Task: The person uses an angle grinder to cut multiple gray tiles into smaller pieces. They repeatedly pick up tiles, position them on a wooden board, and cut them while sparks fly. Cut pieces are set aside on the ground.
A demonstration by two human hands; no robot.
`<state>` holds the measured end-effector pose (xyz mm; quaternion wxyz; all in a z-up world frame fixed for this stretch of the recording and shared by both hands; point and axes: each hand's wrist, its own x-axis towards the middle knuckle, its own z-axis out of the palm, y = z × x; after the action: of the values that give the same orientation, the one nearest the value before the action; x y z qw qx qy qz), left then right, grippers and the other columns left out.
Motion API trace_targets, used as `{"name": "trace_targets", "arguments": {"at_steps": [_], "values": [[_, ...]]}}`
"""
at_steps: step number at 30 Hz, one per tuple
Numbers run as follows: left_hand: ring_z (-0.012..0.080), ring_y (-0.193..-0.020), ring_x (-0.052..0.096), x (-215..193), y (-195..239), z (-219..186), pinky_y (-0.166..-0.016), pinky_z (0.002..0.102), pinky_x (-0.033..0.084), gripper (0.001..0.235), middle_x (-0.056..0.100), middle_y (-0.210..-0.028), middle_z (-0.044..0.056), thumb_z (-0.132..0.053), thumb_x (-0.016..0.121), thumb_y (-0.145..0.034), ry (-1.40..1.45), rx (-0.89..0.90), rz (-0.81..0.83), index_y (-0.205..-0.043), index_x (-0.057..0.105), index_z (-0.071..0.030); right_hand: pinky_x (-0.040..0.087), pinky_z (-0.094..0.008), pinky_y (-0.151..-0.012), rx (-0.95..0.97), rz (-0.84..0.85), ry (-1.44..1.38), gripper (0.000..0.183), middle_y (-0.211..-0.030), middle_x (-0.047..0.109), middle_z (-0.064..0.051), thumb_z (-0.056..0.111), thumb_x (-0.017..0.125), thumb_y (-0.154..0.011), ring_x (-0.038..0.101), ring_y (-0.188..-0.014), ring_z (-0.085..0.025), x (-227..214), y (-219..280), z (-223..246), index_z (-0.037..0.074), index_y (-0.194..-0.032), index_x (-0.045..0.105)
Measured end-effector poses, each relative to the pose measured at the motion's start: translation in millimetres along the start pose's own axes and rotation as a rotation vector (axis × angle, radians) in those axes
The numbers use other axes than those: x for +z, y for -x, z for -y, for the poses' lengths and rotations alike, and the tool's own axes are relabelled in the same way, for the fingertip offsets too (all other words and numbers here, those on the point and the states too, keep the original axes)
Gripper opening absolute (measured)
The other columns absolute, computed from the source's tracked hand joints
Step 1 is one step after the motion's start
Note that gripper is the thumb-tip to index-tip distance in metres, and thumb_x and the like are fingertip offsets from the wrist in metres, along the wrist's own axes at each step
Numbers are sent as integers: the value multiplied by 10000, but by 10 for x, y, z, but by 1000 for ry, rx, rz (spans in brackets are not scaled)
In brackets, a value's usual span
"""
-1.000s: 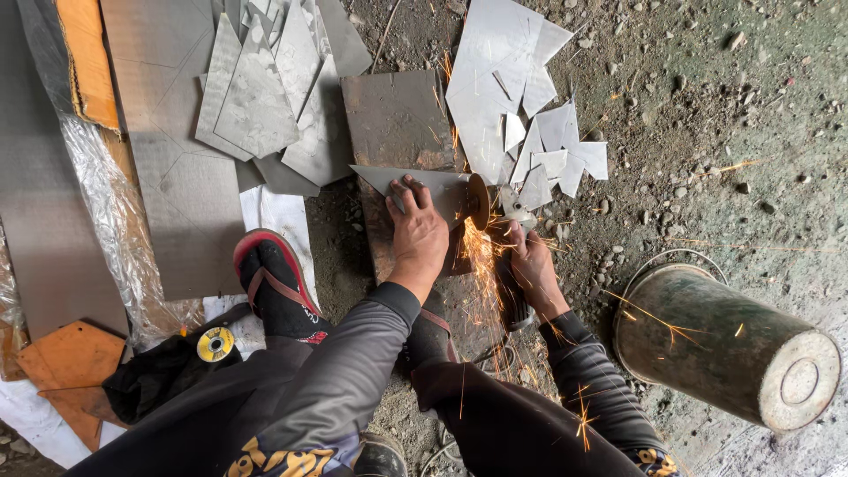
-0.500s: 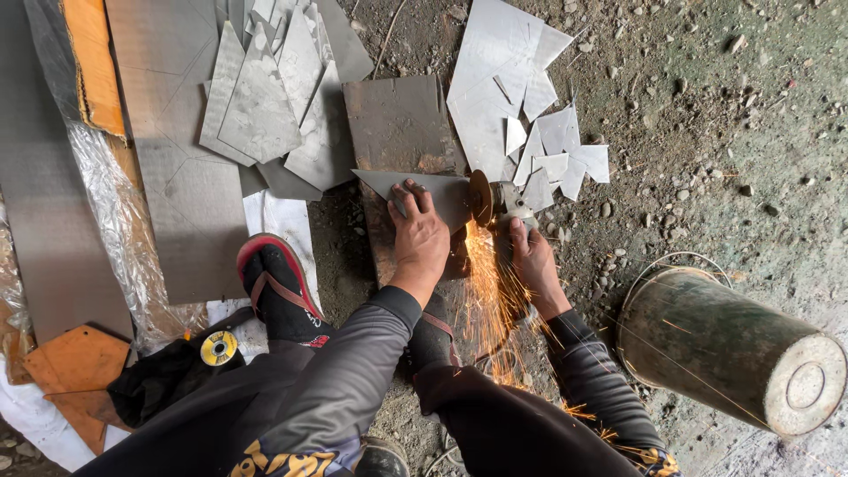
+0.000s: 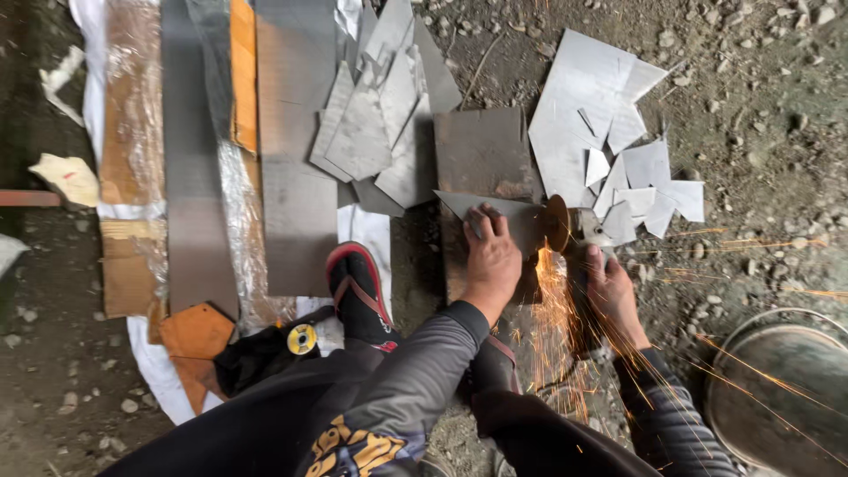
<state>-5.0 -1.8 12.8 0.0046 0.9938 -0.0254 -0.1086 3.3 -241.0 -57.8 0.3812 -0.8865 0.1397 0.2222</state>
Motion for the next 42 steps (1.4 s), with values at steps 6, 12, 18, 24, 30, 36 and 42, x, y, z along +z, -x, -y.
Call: {"name": "trace_targets", "arguments": {"at_steps": [6,12,18,24,30,36,42], "values": [[592,-1335,369,78,-6,22,-1083,693,376,512,331,-1465,419,-128,555,-908,16,3,-22,-1251,566,253,517,-516,-975,73,11,90,950,-1155,679,-374,746,350,-992,666,-1145,-473,66,-44,13,-111,-1316,601],[597,-1364,340,77,-4,0,-1113,704,347,468,314,-1487,416,-114,551,-921,55,18,57,-1234,568,233,516,-519,-947,2,-45,-3,926,-1126,683,-369,740,387,-968,675,-1103,-473,115,-42,-41,-110,-1254,617],[597,-1361,326,28,-33,43,-1113,663,355,497,299,-1492,412,-114,557,-924,-25,42,79,-1274,551,238,555,-480,-773,29,10,-30,812,-904,698,-287,682,419,-1020,695,-872,-382,104,-79,10,-98,-1077,639],[594,-1376,315,42,-50,44,-1130,636,358,485,278,-1511,405,-115,538,-965,-32,49,132,-1300,521,235,528,-490,-686,-6,5,-29,791,-773,676,-233,680,407,-1003,667,-732,-353,34,22,199,-77,-954,630],[574,-1380,319,122,-56,30,-1136,615,358,522,288,-1515,390,-143,534,-967,-37,26,93,-1337,498,225,543,-470,-697,9,2,-9,824,-783,689,-256,714,402,-980,698,-743,-342,-6,24,247,-76,-925,629],[540,-1391,328,204,-65,14,-1136,593,366,617,317,-1516,348,-286,555,-969,-19,-2,80,-1340,507,204,559,-476,-658,34,25,-33,866,-778,693,-254,756,373,-947,714,-710,-343,3,22,239,-72,-951,629],[518,-1381,356,224,-63,27,-1119,579,394,654,346,-1508,328,-333,611,-934,-41,-14,25,-1336,543,178,545,-483,-680,-30,-22,-5,860,-774,690,-265,750,405,-949,706,-724,-350,45,5,197,-76,-967,642]]}}
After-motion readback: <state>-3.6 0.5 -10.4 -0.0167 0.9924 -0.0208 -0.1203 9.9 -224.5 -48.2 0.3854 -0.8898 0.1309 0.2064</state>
